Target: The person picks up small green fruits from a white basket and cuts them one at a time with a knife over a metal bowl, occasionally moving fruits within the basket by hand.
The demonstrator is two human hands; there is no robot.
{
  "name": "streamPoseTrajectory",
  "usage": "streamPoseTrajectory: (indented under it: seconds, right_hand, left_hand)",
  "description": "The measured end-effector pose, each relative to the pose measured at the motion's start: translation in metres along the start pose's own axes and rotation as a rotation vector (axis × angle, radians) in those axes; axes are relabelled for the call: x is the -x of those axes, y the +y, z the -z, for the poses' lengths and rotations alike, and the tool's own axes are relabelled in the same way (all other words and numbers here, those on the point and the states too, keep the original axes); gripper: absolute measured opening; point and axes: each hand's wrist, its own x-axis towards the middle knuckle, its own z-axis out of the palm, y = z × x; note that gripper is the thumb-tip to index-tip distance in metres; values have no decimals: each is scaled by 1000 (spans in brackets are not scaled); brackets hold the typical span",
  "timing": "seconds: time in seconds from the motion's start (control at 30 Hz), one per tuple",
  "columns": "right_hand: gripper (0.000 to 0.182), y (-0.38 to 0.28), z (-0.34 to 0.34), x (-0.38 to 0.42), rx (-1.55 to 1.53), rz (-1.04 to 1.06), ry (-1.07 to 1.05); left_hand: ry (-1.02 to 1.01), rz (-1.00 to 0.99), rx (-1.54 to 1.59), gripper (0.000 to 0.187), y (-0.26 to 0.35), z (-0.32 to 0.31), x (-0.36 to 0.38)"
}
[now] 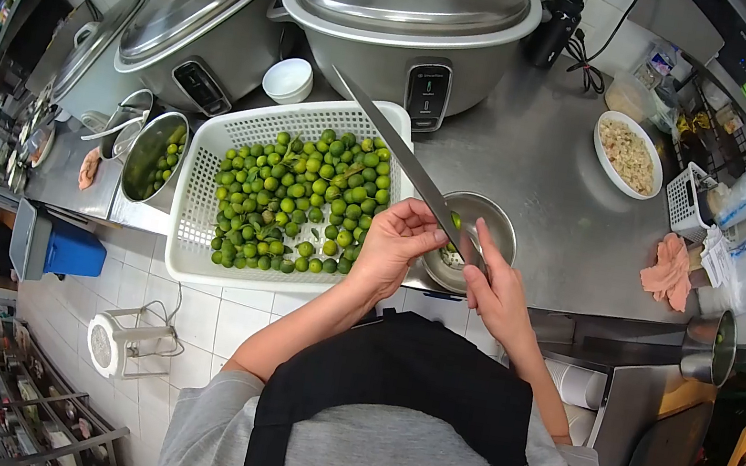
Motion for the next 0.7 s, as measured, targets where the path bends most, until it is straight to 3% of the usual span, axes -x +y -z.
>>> streamPoseTrajectory:
  seconds: [0.13,0.27,0.37,0.57,0.7]
  right_hand:
    - [60,-4,0,-2,-166,-12,-52]
    - [56,-4,5,-1,-344,32,-64]
    - [55,-3,4,0,-347,35,-45]
    - [55,0,-4,2,-367,19,-50]
    - [55,1,-3,2,-411,26,-52]
  left_hand:
    - [91,161,72,31,16,-9,3]
    - [-107,296,616,38,16,17,-10]
    - [10,322,568,38,20,11,-9]
    - [13,268,307,21,18,0,-5]
    - [-223,345,450,30,1,29,-11]
